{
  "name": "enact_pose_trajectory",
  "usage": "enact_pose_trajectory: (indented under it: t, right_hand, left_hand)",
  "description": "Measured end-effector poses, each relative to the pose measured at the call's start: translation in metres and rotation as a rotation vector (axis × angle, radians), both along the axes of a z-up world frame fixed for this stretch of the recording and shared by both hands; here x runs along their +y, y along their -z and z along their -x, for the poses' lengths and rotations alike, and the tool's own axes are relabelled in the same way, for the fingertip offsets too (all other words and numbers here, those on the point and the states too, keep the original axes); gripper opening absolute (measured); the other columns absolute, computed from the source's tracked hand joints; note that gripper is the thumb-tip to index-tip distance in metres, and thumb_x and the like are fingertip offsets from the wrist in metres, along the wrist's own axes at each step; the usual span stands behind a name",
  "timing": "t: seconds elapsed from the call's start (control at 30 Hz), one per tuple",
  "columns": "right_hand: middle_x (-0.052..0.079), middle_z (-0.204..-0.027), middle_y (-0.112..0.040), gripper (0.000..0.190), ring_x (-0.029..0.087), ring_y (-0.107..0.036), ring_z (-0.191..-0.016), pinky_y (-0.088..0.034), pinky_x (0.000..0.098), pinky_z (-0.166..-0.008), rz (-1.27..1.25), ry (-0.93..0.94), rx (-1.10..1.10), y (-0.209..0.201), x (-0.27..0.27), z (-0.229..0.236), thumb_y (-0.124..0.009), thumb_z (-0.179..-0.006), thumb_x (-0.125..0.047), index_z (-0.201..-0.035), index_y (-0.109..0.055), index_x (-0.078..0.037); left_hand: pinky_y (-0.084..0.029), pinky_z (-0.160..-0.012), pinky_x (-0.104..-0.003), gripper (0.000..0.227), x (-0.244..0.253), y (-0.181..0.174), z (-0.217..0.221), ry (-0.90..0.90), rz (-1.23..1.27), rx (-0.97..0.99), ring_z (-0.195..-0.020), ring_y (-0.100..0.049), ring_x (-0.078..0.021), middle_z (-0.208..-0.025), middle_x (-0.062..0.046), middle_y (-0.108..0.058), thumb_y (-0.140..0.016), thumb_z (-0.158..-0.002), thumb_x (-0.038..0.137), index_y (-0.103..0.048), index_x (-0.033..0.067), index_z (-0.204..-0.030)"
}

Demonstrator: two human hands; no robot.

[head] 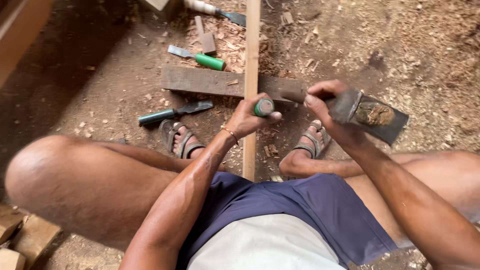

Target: The person uses a chisel and an axe to cut a rectangular hole in a wooden board.

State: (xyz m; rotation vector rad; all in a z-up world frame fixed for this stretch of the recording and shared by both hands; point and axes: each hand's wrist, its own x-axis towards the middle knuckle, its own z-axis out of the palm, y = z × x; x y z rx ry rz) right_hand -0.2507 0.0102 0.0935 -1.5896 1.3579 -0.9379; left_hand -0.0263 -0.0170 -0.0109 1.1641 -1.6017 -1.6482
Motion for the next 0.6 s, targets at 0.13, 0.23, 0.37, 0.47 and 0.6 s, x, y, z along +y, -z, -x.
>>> enact_pose_trajectory:
  t: [0.13,0.23,0.37,0.47,0.6]
  right_hand:
    - [0.004,-0.106,-0.068,0.015,0.013,-0.065,-0.096,-0.055,0.0298,-0.085,0.005,-0.016,0.149,0.018,-0.014,0.007,-0.073,-0.103,-0.020,-0.110,-0.068,-0.008]
    - [0.003,-0.107,-0.068,0.018,0.013,-0.065,-0.098,-0.054,0.0295,-0.088,-0.004,-0.023,0.155,0.021,-0.010,0.018,-0.071,-0.106,-0.025,-0.112,-0.066,-0.009]
    - [0.004,-0.105,-0.068,0.021,0.014,-0.066,-0.098,-0.053,0.0296,-0.087,-0.056,-0.022,0.183,0.019,-0.021,0.017,-0.073,-0.103,-0.027,-0.111,-0.067,-0.009]
    - [0.003,-0.106,-0.069,0.021,0.013,-0.066,-0.100,-0.053,0.0292,-0.089,-0.086,-0.045,0.125,0.019,-0.022,0.017,-0.072,-0.103,-0.028,-0.112,-0.066,-0.010]
    - [0.004,-0.109,-0.070,0.020,0.013,-0.068,-0.105,-0.055,0.0304,-0.093,-0.063,-0.063,0.106,0.019,-0.016,0.023,-0.073,-0.104,-0.026,-0.112,-0.067,-0.009]
  left_hand:
    - [-0.048,-0.063,-0.029,0.036,-0.012,-0.061,-0.007,-0.118,0.107,0.087,-0.073,-0.057,-0.0087,-0.076,0.002,-0.059,-0.089,-0.084,0.028,-0.060,0.0084,-0.089]
    - [-0.057,-0.069,-0.028,0.031,-0.029,-0.101,-0.022,-0.190,0.173,0.615,-0.077,-0.065,-0.0088,-0.083,0.001,-0.064,-0.087,-0.087,0.019,-0.059,0.0088,-0.096]
    - [-0.056,-0.069,-0.028,0.031,-0.034,-0.120,-0.040,-0.139,0.055,0.550,-0.078,-0.064,-0.0083,-0.084,0.002,-0.064,-0.086,-0.089,0.022,-0.057,0.0111,-0.094]
    - [-0.056,-0.073,-0.027,0.028,-0.023,-0.098,-0.030,-0.215,0.130,0.386,-0.080,-0.061,-0.0068,-0.087,0.005,-0.060,-0.086,-0.088,0.020,-0.060,0.0115,-0.092]
    - [-0.050,-0.073,-0.026,0.026,-0.012,-0.060,-0.022,-0.154,0.064,0.441,-0.080,-0.055,-0.0052,-0.086,0.006,-0.059,-0.083,-0.085,0.014,-0.058,0.0114,-0.089]
